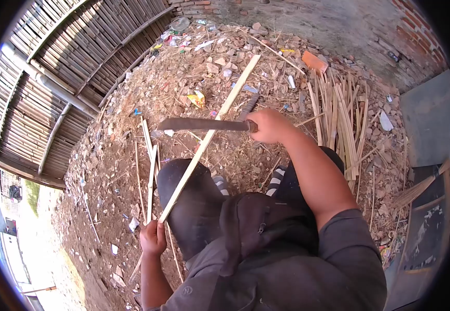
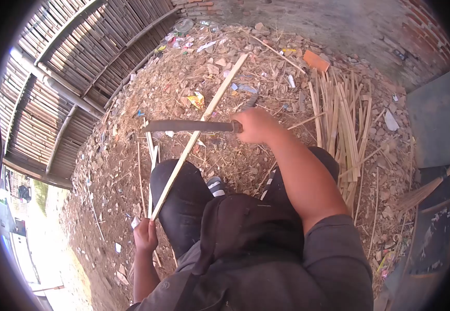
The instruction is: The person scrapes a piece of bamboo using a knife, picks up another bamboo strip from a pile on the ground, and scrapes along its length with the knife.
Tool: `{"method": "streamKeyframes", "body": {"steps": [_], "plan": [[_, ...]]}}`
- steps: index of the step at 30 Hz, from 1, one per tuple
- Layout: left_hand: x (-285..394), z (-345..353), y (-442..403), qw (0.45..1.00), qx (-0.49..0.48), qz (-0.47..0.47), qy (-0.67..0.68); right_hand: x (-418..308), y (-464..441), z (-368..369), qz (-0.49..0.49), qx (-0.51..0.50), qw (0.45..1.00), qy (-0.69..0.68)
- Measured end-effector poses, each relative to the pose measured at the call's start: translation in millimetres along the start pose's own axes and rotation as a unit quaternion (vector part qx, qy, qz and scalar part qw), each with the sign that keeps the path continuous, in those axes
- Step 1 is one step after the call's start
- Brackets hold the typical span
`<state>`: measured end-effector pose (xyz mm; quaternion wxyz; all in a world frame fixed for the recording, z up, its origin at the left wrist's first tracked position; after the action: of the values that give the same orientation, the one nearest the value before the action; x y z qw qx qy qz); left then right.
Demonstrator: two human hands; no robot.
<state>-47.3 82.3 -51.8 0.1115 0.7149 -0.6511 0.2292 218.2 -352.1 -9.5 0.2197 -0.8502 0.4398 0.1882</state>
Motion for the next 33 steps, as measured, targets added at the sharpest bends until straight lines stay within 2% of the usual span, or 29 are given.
{"method": "streamKeyframes", "body": {"steps": [1,5,8,12,13,16,19,22,23,26,29,32,33], "plan": [[-3.8,-1.0,0.8,1.0,0.0,-0.003,0.003,13.8,-3.6,-3.0,0.101,0.006,0.993,-0.057],[6.1,-9.0,-3.5,1.0,0.013,-0.008,-0.028,26.5,0.4,1.0,0.126,0.014,0.992,-0.017],[3.7,-8.2,-4.3,1.0,-0.002,-0.01,-0.004,2.7,4.5,3.5,0.069,0.01,0.997,-0.013],[36.0,-4.1,-8.6,0.999,0.013,0.02,-0.022,-36.0,5.1,11.5,-0.074,-0.05,0.989,0.115],[33.3,-2.7,-8.0,0.999,0.01,0.019,-0.03,-35.0,4.6,11.8,-0.059,-0.062,0.99,0.114],[9.3,-0.5,-0.1,0.998,0.028,0.011,-0.063,31.0,-5.7,9.3,0.166,0.01,0.983,-0.08],[10.8,-7.1,-5.0,0.997,0.025,0.003,-0.079,65.7,-2.9,-4.0,0.202,0.123,0.968,-0.078],[13.5,-8.4,-6.0,0.997,0.012,-0.009,-0.077,47.9,5.5,-4.8,0.234,0.067,0.967,-0.075],[15.1,-7.0,-6.1,0.997,0.012,-0.008,-0.073,30.5,8.2,-6.4,0.189,0.068,0.977,-0.078],[15.3,0.0,-4.1,0.998,0.011,-0.009,-0.06,-9.3,7.9,-1.6,0.055,-0.023,0.998,0.024],[12.6,3.5,-4.8,0.998,0.016,0.008,-0.053,-26.4,6.6,2.7,-0.075,-0.074,0.984,0.145],[-7.8,4.2,5.8,1.0,0.016,-0.001,-0.021,9.4,4.3,-4.6,0.042,-0.02,0.998,-0.04],[-15.7,4.6,6.6,1.0,0.017,-0.003,-0.004,26.1,2.6,-7.9,0.102,0.014,0.993,-0.054]]}}
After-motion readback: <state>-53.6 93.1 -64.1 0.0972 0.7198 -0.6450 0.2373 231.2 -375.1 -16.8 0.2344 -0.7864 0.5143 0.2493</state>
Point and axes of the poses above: each hand's wrist, its own y-axis away from the middle knuckle, its own z-axis out of the palm, x = y × z, the point moved 2 cm from there along -y, towards the middle knuckle, and after that the axes turned 4 degrees about -z, right-handed, at the moved point
